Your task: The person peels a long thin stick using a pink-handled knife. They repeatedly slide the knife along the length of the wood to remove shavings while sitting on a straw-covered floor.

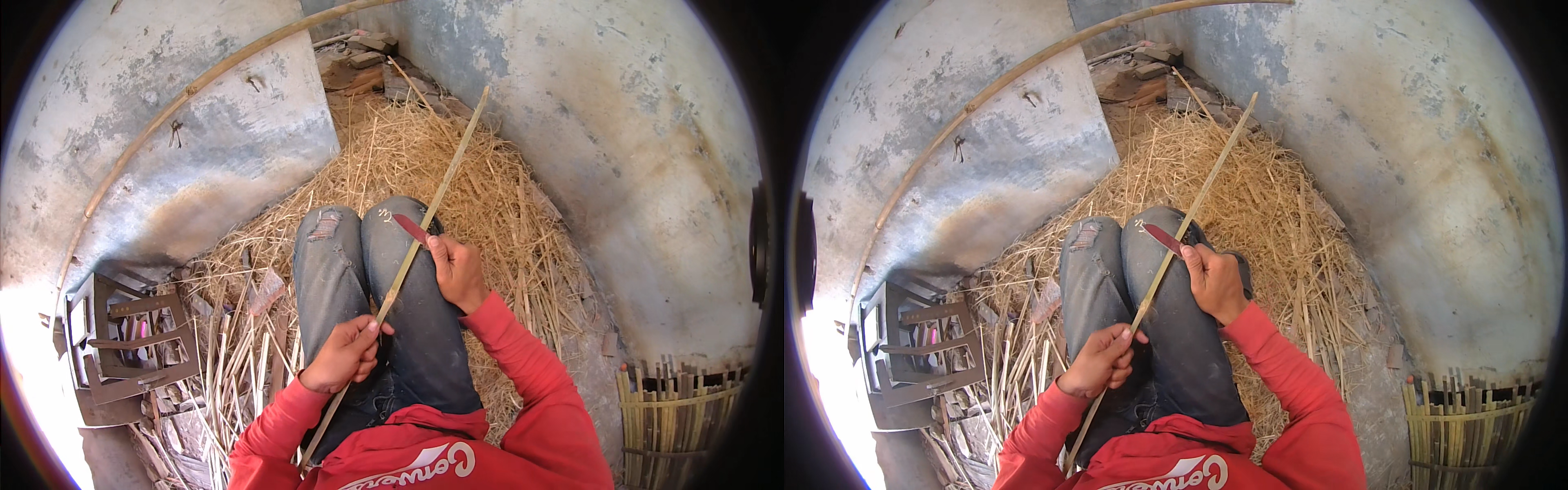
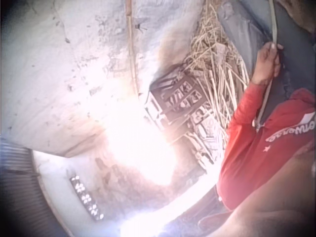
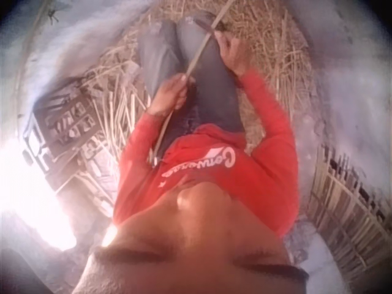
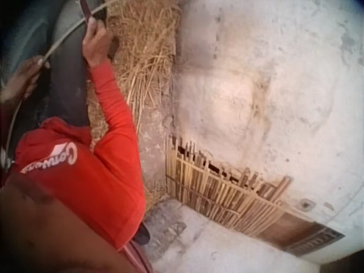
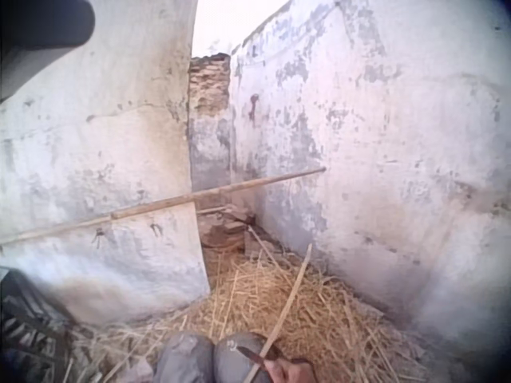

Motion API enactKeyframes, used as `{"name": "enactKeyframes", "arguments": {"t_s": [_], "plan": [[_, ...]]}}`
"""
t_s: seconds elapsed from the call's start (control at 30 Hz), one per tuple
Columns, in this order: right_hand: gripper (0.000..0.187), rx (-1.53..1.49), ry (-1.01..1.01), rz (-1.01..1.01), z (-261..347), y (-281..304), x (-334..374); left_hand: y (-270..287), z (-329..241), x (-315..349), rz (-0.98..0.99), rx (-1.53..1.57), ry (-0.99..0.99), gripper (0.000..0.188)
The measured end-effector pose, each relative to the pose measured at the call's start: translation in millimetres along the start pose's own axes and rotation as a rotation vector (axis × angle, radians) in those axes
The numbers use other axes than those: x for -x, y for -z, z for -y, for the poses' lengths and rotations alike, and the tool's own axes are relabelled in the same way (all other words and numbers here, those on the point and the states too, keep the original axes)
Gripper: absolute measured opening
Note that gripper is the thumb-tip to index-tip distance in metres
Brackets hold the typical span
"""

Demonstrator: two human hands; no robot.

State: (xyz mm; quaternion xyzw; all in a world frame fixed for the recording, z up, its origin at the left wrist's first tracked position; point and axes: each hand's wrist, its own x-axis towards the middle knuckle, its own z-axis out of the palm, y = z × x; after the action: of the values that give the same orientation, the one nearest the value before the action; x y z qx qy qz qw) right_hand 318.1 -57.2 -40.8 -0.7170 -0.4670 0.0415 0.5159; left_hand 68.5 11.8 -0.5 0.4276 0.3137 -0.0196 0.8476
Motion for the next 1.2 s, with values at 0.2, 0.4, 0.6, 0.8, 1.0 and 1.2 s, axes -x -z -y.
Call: {"name": "enactKeyframes", "arguments": {"t_s": [0.2,0.4,0.6,0.8,1.0,1.2], "plan": [[0.048,0.071,0.010,0.079,10,9,8,-11,-17,-34,0.048,0.075,-0.018,0.030],[0.046,0.011,-0.036,0.187,13,16,7,-11,-25,-42,0.080,0.157,0.007,0.030],[0.049,-0.167,-0.190,0.322,7,17,4,-6,-33,-53,0.133,0.215,0.037,0.032],[0.050,-0.309,-0.261,0.103,-13,9,-1,10,-25,-38,0.210,0.372,0.173,0.033],[0.050,0.064,-0.153,-0.112,-29,14,-62,33,-8,-12,0.302,0.519,0.259,0.031],[0.053,0.227,-0.156,-0.226,-73,24,-108,44,5,0,0.354,0.548,0.290,0.031]]}}
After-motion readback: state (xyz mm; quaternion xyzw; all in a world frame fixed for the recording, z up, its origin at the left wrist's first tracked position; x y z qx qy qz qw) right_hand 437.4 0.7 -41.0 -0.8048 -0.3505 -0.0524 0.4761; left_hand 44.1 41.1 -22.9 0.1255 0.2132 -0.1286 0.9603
